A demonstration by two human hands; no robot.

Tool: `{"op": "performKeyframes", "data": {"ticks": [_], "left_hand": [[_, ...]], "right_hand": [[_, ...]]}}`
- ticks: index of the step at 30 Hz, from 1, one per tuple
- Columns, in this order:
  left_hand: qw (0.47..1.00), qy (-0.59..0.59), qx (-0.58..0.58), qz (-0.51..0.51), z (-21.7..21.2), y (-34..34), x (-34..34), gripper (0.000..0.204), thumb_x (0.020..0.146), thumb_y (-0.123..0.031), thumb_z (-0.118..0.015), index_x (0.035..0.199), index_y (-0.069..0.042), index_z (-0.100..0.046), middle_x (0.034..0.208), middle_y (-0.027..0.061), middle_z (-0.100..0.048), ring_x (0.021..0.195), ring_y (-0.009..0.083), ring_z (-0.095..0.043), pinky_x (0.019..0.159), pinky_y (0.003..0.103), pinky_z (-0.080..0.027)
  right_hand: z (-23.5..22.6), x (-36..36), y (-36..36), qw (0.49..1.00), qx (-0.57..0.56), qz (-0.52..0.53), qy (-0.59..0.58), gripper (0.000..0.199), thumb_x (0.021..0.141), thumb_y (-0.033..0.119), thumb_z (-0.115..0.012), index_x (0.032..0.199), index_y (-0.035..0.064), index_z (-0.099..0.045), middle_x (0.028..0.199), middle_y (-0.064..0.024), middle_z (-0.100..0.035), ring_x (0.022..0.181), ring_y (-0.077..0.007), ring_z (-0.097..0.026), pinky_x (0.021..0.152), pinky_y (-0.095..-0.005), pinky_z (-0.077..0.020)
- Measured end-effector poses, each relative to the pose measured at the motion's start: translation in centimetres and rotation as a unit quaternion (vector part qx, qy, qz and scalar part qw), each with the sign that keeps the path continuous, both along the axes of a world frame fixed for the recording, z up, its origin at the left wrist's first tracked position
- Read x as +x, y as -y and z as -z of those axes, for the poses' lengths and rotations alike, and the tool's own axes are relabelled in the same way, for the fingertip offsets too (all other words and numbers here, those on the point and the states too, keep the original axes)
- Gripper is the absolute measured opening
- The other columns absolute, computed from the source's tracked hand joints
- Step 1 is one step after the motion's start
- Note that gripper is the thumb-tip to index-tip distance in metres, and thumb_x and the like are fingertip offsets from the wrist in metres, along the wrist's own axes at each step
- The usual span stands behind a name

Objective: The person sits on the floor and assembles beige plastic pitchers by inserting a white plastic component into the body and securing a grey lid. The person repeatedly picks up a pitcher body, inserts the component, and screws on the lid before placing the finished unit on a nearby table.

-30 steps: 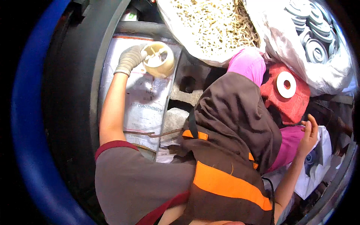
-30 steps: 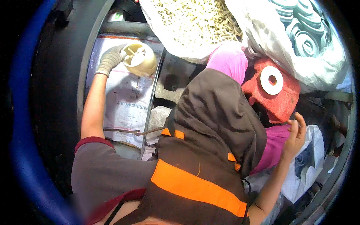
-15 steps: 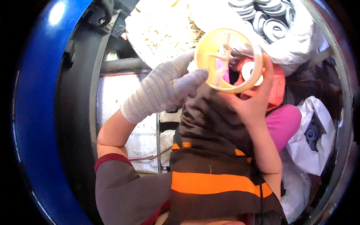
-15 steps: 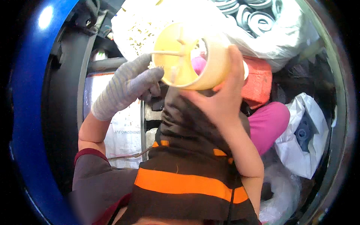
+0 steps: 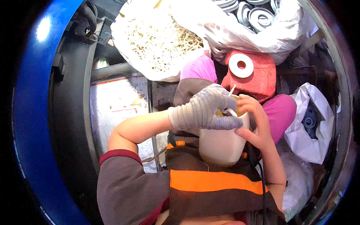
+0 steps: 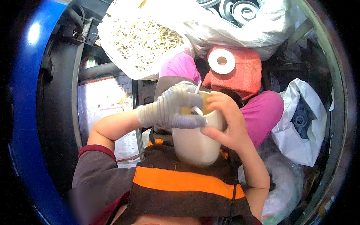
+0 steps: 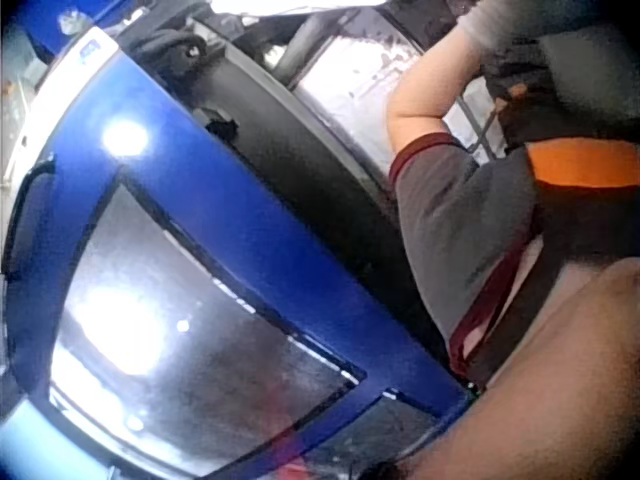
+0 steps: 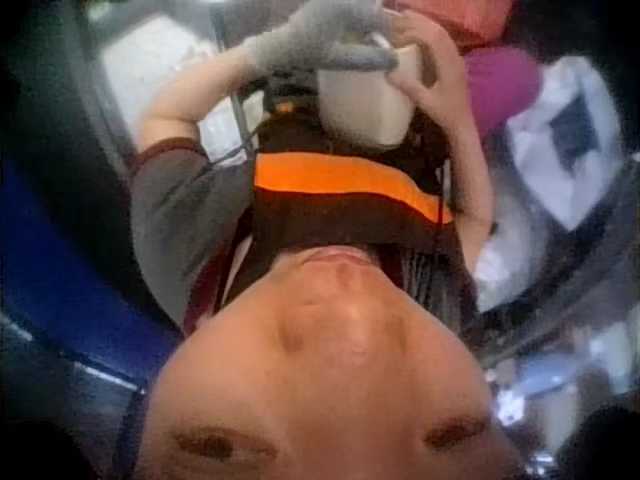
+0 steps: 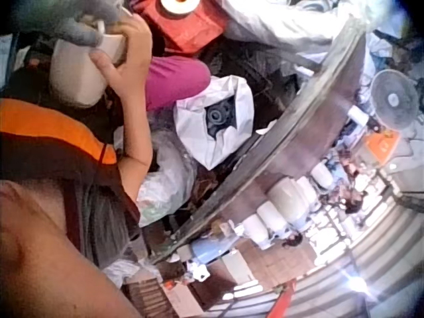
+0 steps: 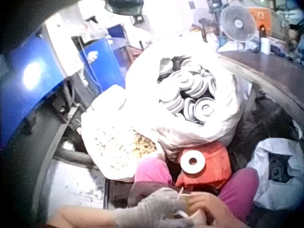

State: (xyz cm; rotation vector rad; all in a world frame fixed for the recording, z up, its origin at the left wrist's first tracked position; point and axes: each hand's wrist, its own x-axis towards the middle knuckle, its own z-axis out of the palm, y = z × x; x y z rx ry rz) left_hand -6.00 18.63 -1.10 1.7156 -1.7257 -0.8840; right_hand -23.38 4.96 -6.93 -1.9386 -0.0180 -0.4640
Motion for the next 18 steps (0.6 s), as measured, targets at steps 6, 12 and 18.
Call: {"op": "performKeyframes", "data": {"ticks": [6, 12, 18], "left_hand": [[0.798, -0.17, -0.304, -0.492, 1.6, -4.9, 11.6, 0.031, 0.088, -0.032, -0.058, 0.086, -0.001, -0.053, 0.076, 0.0067, -0.056, 0.064, 0.0186, -0.051, 0.062, 0.031, -0.044], [0.858, 0.335, -0.147, -0.361, 1.6, -0.2, 14.1, 0.045, 0.088, -0.043, -0.056, 0.112, -0.005, -0.062, 0.108, 0.0185, -0.06, 0.101, 0.0254, -0.057, 0.089, 0.03, -0.044], [0.996, 0.004, 0.076, -0.053, 5.2, 1.5, 2.5, 0.031, 0.094, -0.029, -0.045, 0.102, -0.004, -0.062, 0.092, 0.0107, -0.066, 0.079, 0.0239, -0.063, 0.08, 0.032, -0.049]], "right_hand": [[2.4, -3.6, 1.4, 0.997, -0.007, 0.071, -0.001, 0.032, 0.073, 0.03, -0.07, 0.081, 0.0042, -0.054, 0.088, -0.0104, -0.058, 0.102, -0.0323, -0.055, 0.088, -0.0422, -0.041], [0.3, -0.3, -1.0, 0.984, -0.09, 0.121, -0.091, 0.031, 0.077, 0.028, -0.069, 0.086, 0.0017, -0.056, 0.093, -0.0139, -0.059, 0.094, -0.029, -0.056, 0.082, -0.0371, -0.0435], [1.1, -4.8, 2.9, 0.947, -0.005, 0.305, -0.099, 0.027, 0.084, 0.027, -0.063, 0.098, 0.0037, -0.059, 0.098, -0.007, -0.061, 0.093, -0.0198, -0.057, 0.081, -0.0321, -0.0447]]}}
